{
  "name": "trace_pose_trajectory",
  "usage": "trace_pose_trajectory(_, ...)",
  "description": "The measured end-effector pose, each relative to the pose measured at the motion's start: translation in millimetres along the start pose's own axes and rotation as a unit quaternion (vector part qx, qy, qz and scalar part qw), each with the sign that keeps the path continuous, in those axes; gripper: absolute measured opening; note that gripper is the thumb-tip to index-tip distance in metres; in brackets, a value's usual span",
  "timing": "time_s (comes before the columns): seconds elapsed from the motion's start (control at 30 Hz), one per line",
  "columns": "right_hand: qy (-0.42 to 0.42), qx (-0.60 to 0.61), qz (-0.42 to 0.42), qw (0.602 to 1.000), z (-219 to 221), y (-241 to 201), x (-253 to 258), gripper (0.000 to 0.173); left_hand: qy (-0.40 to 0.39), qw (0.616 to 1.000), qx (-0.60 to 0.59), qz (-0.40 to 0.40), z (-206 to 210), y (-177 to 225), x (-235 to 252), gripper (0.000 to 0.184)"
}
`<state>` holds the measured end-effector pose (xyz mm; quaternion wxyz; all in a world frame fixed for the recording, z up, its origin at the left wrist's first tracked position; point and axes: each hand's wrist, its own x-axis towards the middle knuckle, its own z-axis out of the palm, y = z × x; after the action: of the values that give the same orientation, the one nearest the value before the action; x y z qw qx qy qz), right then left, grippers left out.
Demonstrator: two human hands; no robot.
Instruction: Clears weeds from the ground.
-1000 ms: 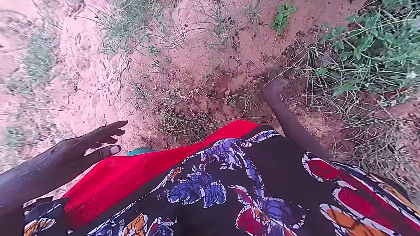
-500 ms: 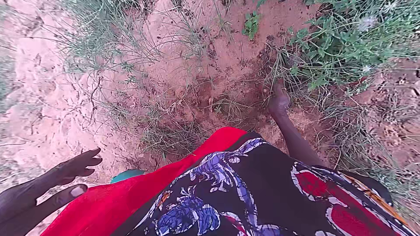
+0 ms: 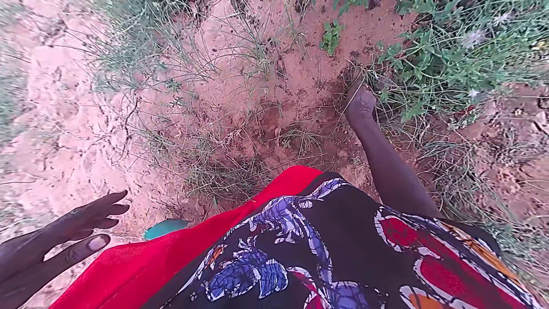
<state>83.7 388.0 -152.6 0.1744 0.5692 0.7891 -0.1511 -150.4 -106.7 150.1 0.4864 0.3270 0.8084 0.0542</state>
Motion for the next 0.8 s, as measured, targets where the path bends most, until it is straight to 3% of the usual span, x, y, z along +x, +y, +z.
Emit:
trace_pose_trajectory(0.27, 0.003, -0.015, 0.003, 1.000, 18.5, 9.2, -2.1, 0.052, 0.049, 0.996, 0.006, 0.073, 4.1, -14.0, -1.5, 0.073)
trace_pose_trajectory(0.4, -0.010, 0.050, 0.035, 0.998, 11.0, 20.4, -4.5, 0.058, 0.045, 0.997, 0.006, 0.059, 7.1, 5.6, -5.9, 0.073)
trace_pose_trajectory(0.53, -0.025, 0.110, 0.023, 0.993, -2.8, 20.9, 3.0, 0.050, 0.059, 0.997, 0.008, 0.056, 12.6, 0.4, -4.1, 0.072)
trace_pose_trajectory(0.67, -0.051, 0.170, 0.036, 0.983, -9.8, 19.8, 13.2, 0.053, 0.060, 0.996, 0.014, 0.067, 13.8, 0.0, -2.8, 0.072)
trace_pose_trajectory(0.8, -0.027, 0.142, -0.031, 0.989, 10.1, 35.3, 6.1, 0.050, 0.051, 0.996, 0.012, 0.067, 16.1, -3.6, -3.6, 0.068)
